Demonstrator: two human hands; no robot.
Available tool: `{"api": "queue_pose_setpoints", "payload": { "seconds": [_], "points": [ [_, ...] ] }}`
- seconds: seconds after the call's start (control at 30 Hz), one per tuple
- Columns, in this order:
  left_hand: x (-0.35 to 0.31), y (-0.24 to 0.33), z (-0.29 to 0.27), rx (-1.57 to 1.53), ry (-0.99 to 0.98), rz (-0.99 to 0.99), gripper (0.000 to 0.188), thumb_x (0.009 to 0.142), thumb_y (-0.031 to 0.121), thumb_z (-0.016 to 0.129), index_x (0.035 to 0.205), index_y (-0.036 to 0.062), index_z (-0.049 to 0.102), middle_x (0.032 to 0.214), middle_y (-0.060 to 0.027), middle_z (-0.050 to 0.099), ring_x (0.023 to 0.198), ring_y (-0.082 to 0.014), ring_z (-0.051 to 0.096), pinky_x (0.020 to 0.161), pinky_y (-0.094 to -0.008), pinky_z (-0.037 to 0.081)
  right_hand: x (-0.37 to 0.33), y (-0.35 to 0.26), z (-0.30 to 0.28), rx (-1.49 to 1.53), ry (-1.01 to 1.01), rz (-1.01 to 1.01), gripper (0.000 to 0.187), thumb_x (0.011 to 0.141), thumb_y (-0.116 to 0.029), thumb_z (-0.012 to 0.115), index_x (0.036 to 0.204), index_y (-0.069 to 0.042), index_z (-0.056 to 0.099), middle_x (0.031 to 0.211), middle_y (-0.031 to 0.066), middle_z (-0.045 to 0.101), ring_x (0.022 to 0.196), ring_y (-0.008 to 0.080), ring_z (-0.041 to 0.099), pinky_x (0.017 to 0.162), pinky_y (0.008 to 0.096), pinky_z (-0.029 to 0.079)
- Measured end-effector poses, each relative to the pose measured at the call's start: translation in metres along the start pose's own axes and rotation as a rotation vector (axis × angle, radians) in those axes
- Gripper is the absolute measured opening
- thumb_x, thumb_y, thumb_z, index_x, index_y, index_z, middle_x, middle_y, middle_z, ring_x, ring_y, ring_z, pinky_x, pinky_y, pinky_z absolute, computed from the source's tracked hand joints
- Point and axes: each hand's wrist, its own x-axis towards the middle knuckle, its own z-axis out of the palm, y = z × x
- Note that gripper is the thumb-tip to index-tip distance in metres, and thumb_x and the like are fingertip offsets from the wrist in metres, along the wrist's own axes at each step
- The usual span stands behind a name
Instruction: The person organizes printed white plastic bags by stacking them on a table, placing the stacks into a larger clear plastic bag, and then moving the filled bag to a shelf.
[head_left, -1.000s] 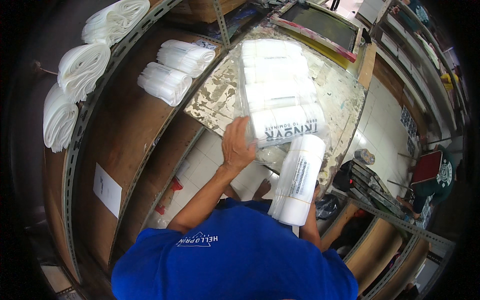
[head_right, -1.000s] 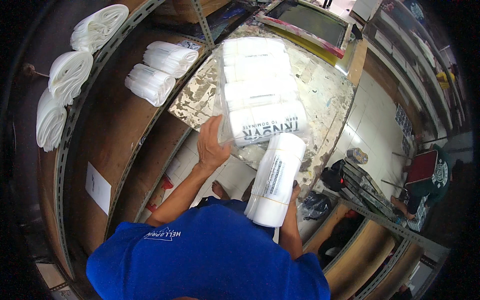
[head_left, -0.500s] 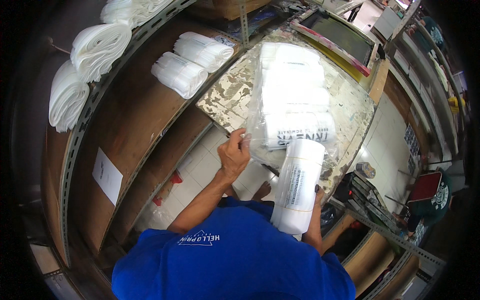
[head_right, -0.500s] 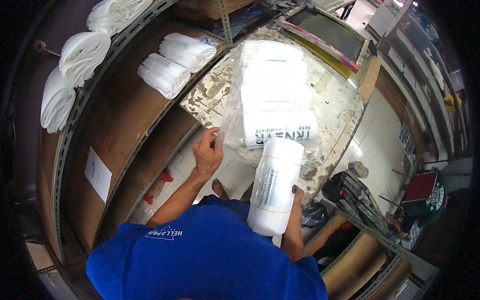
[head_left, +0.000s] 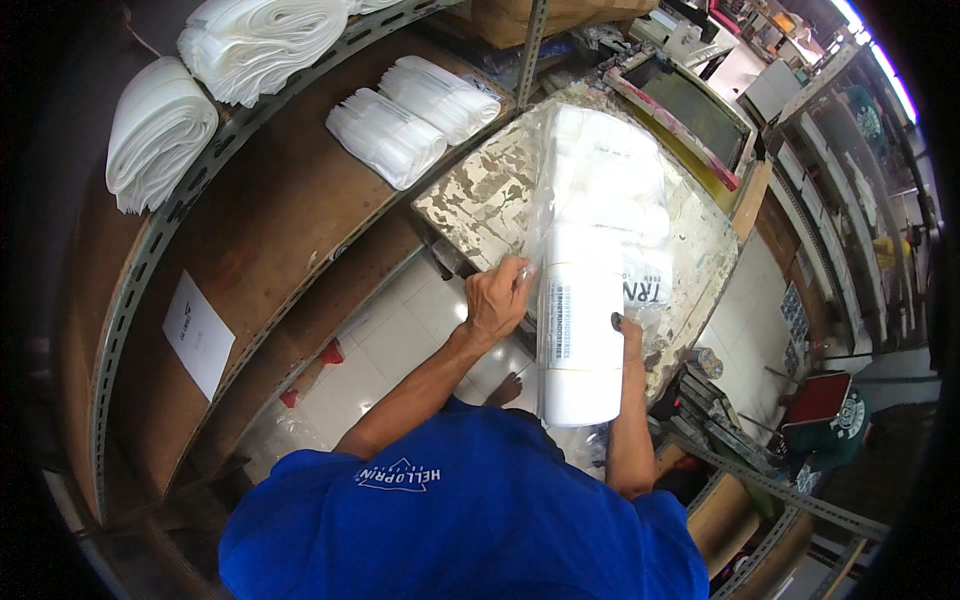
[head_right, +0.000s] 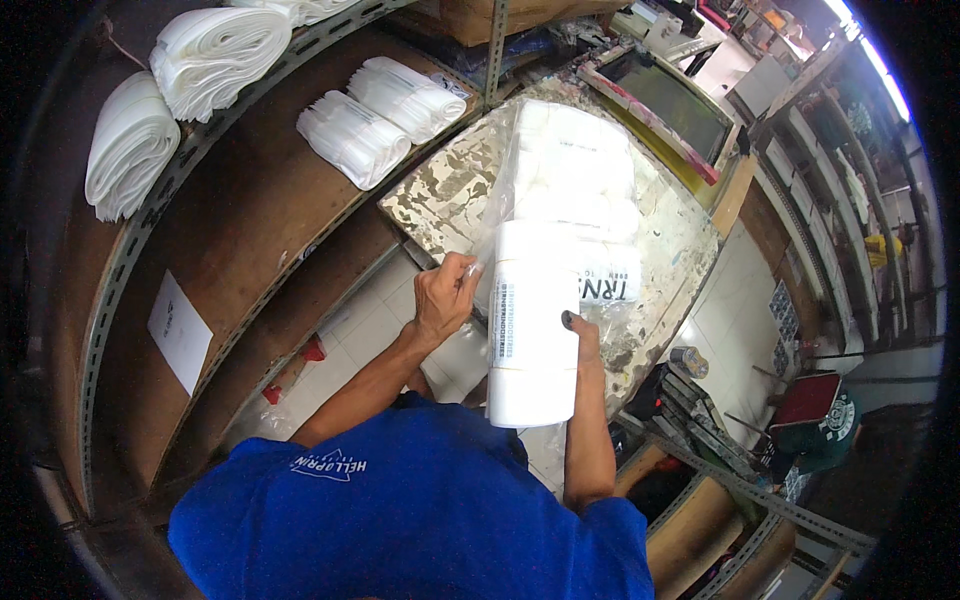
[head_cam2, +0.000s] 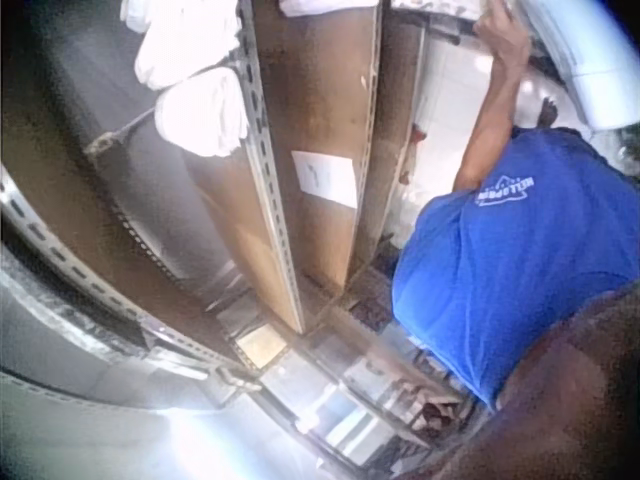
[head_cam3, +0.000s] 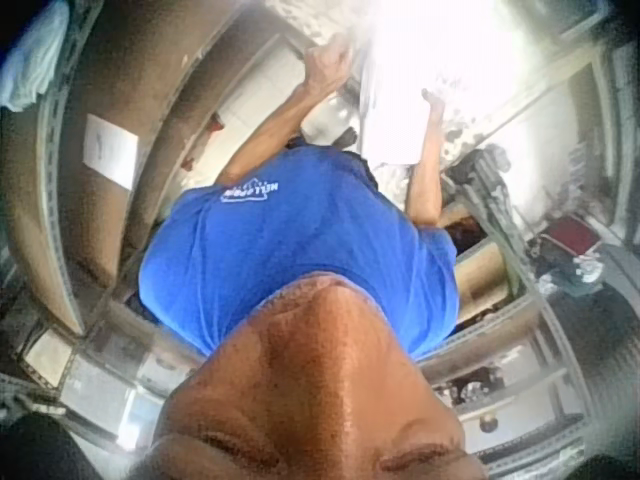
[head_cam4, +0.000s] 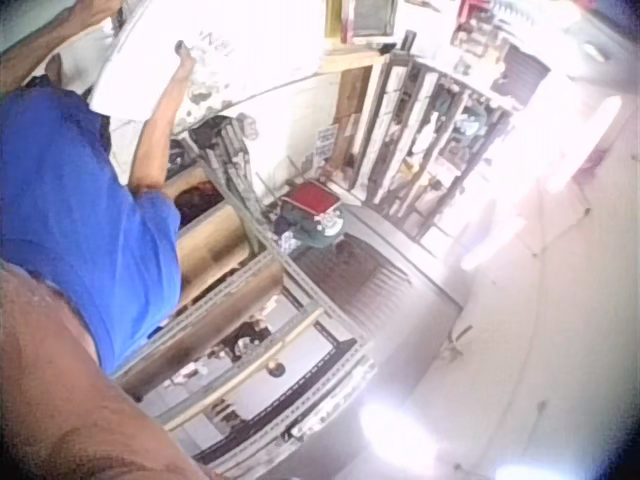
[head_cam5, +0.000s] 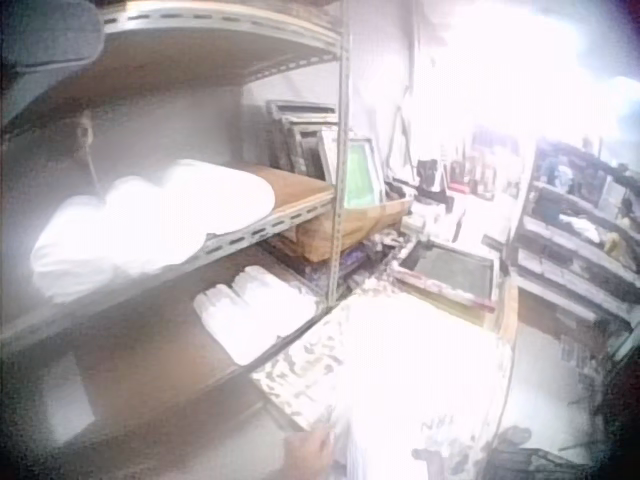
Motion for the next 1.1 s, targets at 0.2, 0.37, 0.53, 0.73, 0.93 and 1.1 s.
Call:
{"api": "queue_pose_setpoints", "payload": {
  "seconds": [0.2,0.37,0.53,0.73,0.93,1.1],
  "points": [
    [0.008,-0.002,-0.005,-0.033,0.065,-0.014,0.012,0.087,0.011,0.065,0.087,0.0015,0.058,0.058,-0.0121,0.059,0.049,-0.0261,0.060,0.045,-0.0355,0.043,-0.021,0.009,0.025,-0.024,0.117,-0.026,0.065,0.076,-0.034,0.065,0.125,0.007,0.050,0.109,0.0207,0.062,0.096,0.0291,0.064,0.083,0.0391,0.055],
    [0.010,-0.010,-0.015,-0.116,0.070,0.226,0.010,0.083,0.010,0.067,0.079,0.0038,0.060,0.058,-0.0111,0.059,0.049,-0.0268,0.059,0.046,-0.0360,0.045,-0.052,0.049,0.048,-0.002,0.220,-0.004,0.066,0.075,-0.033,0.064,0.124,0.009,0.050,0.108,0.0215,0.062,0.095,0.0294,0.064,0.082,0.0392,0.055],
    [0.013,-0.029,-0.022,-0.161,-0.018,0.391,0.007,0.079,0.006,0.066,0.076,0.0049,0.059,0.057,-0.0095,0.057,0.049,-0.0263,0.059,0.047,-0.0371,0.044,-0.033,0.043,0.061,-0.031,0.276,-0.046,0.066,0.074,-0.032,0.063,0.123,0.010,0.049,0.108,0.0222,0.062,0.093,0.0297,0.064,0.082,0.0393,0.055],
    [0.015,-0.033,-0.025,-0.142,-0.233,0.381,0.008,0.078,0.008,0.068,0.077,0.0039,0.061,0.061,-0.0099,0.059,0.054,-0.0268,0.061,0.050,-0.0359,0.048,0.009,-0.027,0.097,-0.153,0.376,-0.191,0.054,0.081,-0.032,0.057,0.118,0.008,0.053,0.102,0.0218,0.064,0.085,0.0321,0.066,0.079,0.0408,0.056],
    [0.024,-0.029,-0.030,-0.218,-0.133,0.463,0.016,0.081,0.014,0.064,0.071,0.0066,0.054,0.052,-0.0088,0.051,0.047,-0.0267,0.056,0.045,-0.0380,0.043,0.072,-0.061,0.166,-0.262,0.302,-0.257,0.046,0.080,-0.023,0.064,0.114,0.007,0.058,0.101,0.0183,0.066,0.086,0.0272,0.066,0.078,0.0364,0.055],
    [0.026,-0.033,-0.027,-0.225,-0.137,0.498,0.013,0.076,0.012,0.071,0.080,0.0028,0.063,0.053,-0.0062,0.052,0.045,-0.0228,0.054,0.042,-0.0348,0.039,0.108,-0.083,0.186,-0.559,0.354,-0.324,0.045,0.076,-0.020,0.070,0.111,0.007,0.061,0.099,0.0167,0.067,0.085,0.0251,0.066,0.078,0.0340,0.054]
  ]
}}
